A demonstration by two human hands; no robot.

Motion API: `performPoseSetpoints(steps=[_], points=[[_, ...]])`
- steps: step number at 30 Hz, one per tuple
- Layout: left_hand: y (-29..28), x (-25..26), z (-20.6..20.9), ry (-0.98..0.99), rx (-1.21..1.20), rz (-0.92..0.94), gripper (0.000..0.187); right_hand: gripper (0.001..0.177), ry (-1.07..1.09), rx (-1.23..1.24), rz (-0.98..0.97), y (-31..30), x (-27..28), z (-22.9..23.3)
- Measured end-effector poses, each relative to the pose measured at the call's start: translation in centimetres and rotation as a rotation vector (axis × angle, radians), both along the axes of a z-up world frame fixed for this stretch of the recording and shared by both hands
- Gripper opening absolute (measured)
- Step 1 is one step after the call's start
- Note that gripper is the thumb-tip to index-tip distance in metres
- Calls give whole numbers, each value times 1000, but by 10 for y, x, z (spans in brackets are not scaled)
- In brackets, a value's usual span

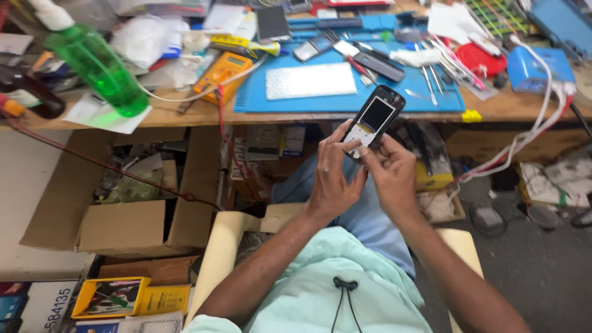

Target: The person disassembles a mobile phone, removes the battery, and cleans the keypad area using a cloth. They then reassemble the phone and test the keypad functionality by pressing buttons on the screen.

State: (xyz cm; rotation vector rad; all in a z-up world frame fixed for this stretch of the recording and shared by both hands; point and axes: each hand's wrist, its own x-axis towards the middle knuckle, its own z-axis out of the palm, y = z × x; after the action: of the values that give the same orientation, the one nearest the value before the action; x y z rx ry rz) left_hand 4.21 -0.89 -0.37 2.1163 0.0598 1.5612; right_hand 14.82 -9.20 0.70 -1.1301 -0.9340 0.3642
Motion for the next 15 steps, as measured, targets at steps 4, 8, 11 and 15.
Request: performPoseSetpoints(steps=[4,8,11,15], points=[[-4,9,-19,48,-397,-274,41,30,100,-29,100,-24,27,-19],[6,31,-43,218,-821,-573,41,33,76,-214,117,-50,41,-36],[7,39,-64,300,-806,-549,32,36,48,-229,126,-56,47,-52],[-1,47,-86,312,-834,-491,30,32,87,-234,72,-57,54,-75]])
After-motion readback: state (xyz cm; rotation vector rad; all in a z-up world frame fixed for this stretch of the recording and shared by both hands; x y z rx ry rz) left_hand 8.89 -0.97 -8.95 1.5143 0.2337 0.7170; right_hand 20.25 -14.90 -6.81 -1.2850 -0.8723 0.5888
